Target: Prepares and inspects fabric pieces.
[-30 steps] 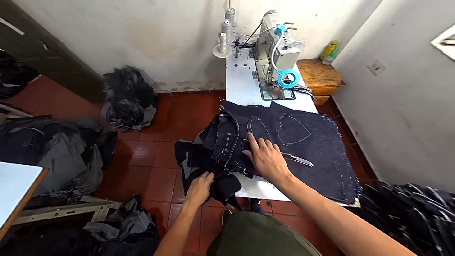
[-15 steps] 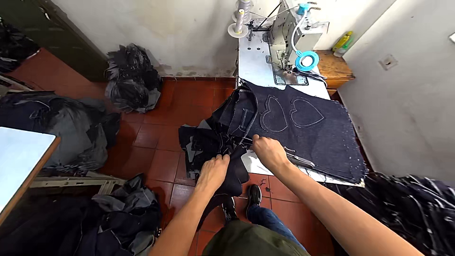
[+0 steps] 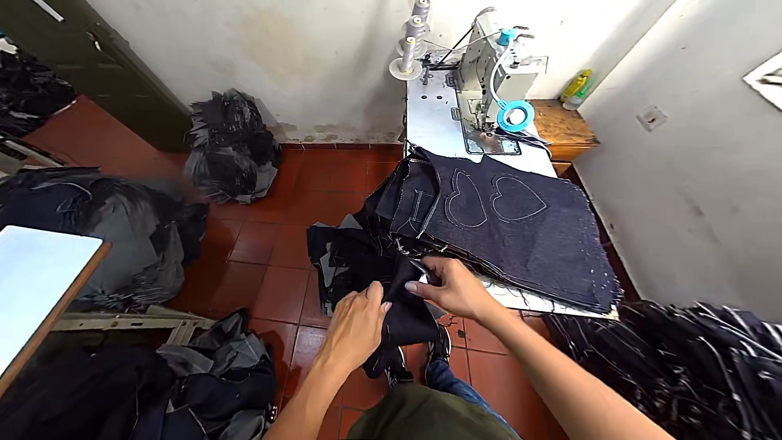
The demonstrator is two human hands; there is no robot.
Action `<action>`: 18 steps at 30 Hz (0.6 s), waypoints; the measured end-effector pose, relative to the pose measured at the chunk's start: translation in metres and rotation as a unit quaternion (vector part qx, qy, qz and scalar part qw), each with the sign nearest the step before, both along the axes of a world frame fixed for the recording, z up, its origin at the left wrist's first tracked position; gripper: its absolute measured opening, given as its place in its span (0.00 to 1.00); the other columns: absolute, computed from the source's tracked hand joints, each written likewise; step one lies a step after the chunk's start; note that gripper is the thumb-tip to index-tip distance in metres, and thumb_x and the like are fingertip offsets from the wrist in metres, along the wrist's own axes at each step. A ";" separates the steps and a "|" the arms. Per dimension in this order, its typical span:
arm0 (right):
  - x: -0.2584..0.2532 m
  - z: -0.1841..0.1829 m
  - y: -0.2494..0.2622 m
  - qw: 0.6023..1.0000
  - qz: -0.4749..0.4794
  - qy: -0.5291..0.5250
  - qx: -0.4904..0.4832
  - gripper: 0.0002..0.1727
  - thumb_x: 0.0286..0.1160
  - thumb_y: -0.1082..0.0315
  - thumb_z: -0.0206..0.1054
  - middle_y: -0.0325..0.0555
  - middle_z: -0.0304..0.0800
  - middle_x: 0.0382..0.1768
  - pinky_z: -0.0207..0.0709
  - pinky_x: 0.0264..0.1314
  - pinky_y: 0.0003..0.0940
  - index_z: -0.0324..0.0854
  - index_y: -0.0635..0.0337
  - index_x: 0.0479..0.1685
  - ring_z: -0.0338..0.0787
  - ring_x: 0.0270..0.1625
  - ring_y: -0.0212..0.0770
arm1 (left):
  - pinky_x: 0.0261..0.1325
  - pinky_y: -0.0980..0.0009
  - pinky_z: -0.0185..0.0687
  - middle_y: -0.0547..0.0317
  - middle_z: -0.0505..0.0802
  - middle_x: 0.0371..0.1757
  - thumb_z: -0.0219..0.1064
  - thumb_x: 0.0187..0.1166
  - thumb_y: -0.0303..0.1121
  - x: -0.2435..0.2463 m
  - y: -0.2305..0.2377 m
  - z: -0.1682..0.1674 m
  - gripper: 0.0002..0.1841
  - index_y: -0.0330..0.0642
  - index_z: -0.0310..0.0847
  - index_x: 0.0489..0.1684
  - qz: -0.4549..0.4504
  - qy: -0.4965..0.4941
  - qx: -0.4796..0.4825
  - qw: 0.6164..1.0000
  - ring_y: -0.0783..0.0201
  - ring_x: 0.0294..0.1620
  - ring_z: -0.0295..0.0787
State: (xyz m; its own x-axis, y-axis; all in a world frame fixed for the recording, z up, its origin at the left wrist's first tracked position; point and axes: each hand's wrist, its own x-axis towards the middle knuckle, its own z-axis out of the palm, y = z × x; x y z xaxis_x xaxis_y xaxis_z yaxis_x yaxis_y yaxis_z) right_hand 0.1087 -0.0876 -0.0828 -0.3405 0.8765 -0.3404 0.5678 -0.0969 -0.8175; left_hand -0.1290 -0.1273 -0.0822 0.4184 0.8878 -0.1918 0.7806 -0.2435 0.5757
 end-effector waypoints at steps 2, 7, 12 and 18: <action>-0.013 0.020 -0.014 0.995 0.042 0.077 0.039 0.19 0.76 0.51 0.71 0.37 0.79 0.21 0.74 0.33 0.35 0.85 0.60 0.33 0.78 0.25 0.32 | 0.70 0.53 0.78 0.47 0.88 0.54 0.51 0.87 0.57 -0.016 0.007 -0.019 0.30 0.34 0.79 0.57 -0.039 -0.186 0.001 0.982 0.54 0.61 0.85; 0.011 0.081 -0.037 0.960 0.040 0.190 0.203 0.15 0.80 0.55 0.68 0.29 0.76 0.13 0.67 0.18 0.21 0.86 0.54 0.29 0.73 0.15 0.21 | 0.64 0.66 0.81 0.49 0.94 0.45 0.41 0.90 0.63 -0.015 0.028 -0.030 0.40 0.30 0.87 0.45 -0.218 -0.338 -0.049 0.914 0.69 0.54 0.89; 0.102 0.046 -0.041 0.946 -0.141 0.239 0.165 0.46 0.60 0.38 0.79 0.36 0.94 0.54 0.87 0.43 0.30 0.68 0.42 0.83 0.92 0.44 0.34 | 0.52 0.78 0.86 0.68 0.92 0.39 0.59 0.90 0.47 -0.020 0.039 0.077 0.17 0.43 0.87 0.45 -0.209 -0.395 0.042 0.893 0.80 0.45 0.88; 0.033 -0.071 -0.076 0.902 -0.164 0.392 -0.075 0.66 0.39 0.30 0.82 0.37 0.89 0.65 0.85 0.56 0.31 0.61 0.58 0.84 0.90 0.58 0.31 | 0.58 0.81 0.82 0.66 0.88 0.47 0.50 0.91 0.38 -0.063 0.023 0.223 0.14 0.36 0.73 0.59 -0.014 -0.509 0.341 0.790 0.80 0.51 0.85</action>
